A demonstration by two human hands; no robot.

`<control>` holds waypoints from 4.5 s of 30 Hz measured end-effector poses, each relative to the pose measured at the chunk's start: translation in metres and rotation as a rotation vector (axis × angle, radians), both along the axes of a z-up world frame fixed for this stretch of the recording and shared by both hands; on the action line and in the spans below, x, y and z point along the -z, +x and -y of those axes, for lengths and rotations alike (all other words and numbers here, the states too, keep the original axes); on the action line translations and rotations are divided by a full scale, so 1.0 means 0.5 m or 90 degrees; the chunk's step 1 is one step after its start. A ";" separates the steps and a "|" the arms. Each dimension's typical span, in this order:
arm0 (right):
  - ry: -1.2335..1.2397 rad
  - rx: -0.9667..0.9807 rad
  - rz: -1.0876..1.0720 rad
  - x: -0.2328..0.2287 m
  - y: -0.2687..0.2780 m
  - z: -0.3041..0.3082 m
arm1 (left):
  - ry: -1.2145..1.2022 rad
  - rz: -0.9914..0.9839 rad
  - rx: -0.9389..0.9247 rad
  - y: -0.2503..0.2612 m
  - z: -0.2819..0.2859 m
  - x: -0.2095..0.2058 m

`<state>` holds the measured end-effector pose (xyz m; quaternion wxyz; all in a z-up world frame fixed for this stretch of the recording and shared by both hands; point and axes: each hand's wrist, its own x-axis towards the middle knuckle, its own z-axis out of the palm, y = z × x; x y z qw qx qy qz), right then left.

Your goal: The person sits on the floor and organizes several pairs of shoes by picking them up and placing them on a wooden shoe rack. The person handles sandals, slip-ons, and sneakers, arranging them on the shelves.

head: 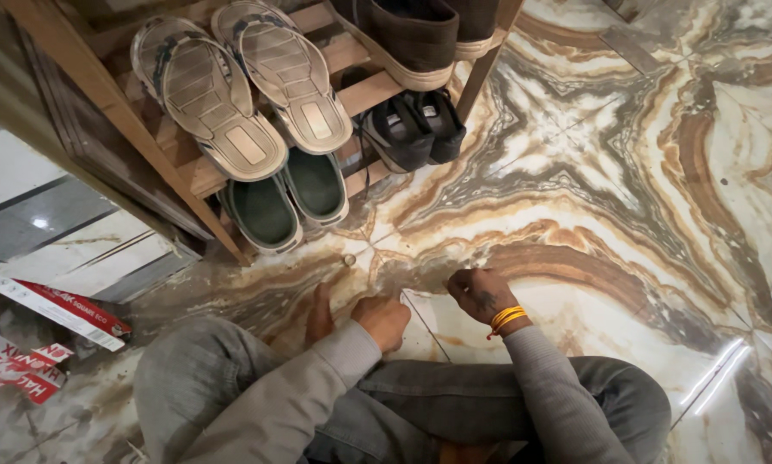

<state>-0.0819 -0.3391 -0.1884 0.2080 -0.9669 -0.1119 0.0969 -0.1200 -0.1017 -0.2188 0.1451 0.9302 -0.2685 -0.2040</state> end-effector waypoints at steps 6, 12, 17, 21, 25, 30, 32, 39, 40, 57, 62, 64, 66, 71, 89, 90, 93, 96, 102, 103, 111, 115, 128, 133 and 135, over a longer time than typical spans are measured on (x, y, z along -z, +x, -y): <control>-0.009 -0.022 -0.009 0.023 -0.001 0.006 | -0.009 -0.023 -0.014 0.002 -0.005 -0.013; -0.015 -0.044 -0.014 0.059 0.004 0.014 | 0.048 -0.070 -0.027 0.019 0.000 0.028; -0.007 -0.077 0.018 0.089 0.003 0.031 | 0.043 -0.093 -0.054 0.025 0.003 0.053; -0.043 -0.059 0.020 0.094 0.001 0.033 | 0.042 -0.100 -0.048 0.036 0.004 0.086; -0.001 -0.065 0.045 0.082 -0.011 0.030 | -0.004 -0.077 -0.084 0.036 0.002 0.096; -0.020 -0.049 0.033 0.062 -0.029 0.010 | 0.014 -0.112 -0.069 0.039 0.001 0.068; -0.009 -0.037 0.015 0.056 -0.034 0.001 | 0.029 -0.124 -0.053 0.037 0.001 0.060; -0.034 -0.086 0.028 0.041 -0.048 -0.024 | 0.045 -0.156 -0.055 0.027 -0.009 0.041; -0.031 -0.084 0.024 0.036 -0.050 -0.027 | 0.046 -0.160 -0.054 0.028 -0.009 0.038; 0.061 -0.004 0.122 -0.111 0.097 -0.056 | 0.099 -0.240 -0.087 0.021 -0.002 0.029; 0.146 0.063 0.261 -0.243 0.242 -0.064 | 0.103 -0.256 -0.104 0.022 0.010 0.032; 0.228 0.079 0.347 -0.316 0.303 -0.083 | 0.105 -0.256 -0.118 0.026 0.009 0.037; 0.262 0.032 0.485 -0.381 0.355 -0.104 | 0.108 -0.264 -0.127 0.022 0.007 0.046; 0.409 -0.047 0.243 -0.452 0.403 -0.113 | 0.101 -0.273 -0.087 0.019 0.002 0.056; -0.091 -0.123 0.223 -0.047 0.454 -0.104 | 0.096 -0.295 -0.086 0.026 0.016 0.060; -0.121 -0.111 0.230 -0.040 0.448 -0.118 | 0.098 -0.294 -0.083 0.026 0.016 0.059; -0.162 -0.111 0.256 -0.022 0.418 -0.142 | 0.103 -0.291 -0.082 0.027 0.011 0.058; -0.137 -0.167 0.242 -0.002 0.360 -0.127 | 0.102 -0.290 -0.080 0.022 0.012 0.059; -0.152 -0.227 0.191 -0.058 0.178 0.002 | 0.110 -0.270 -0.085 0.025 0.003 0.048; -0.208 -0.190 0.158 -0.071 0.145 0.035 | 0.108 -0.265 -0.085 0.026 0.004 0.048; -0.315 0.124 0.076 -0.012 0.013 0.284 | 0.116 -0.234 -0.093 0.027 0.006 0.055; -0.240 0.318 0.035 0.075 0.054 0.407 | 0.098 -0.191 -0.093 0.029 0.006 0.064; -0.227 0.560 0.073 -0.004 0.065 0.325 | 0.091 -0.193 -0.058 0.018 0.008 0.007; -0.153 0.188 0.125 -0.015 0.143 0.181 | 0.086 -0.222 -0.041 0.014 0.018 0.010; -0.155 0.097 0.085 -0.020 0.180 0.123 | 0.089 -0.229 -0.034 0.015 0.021 0.016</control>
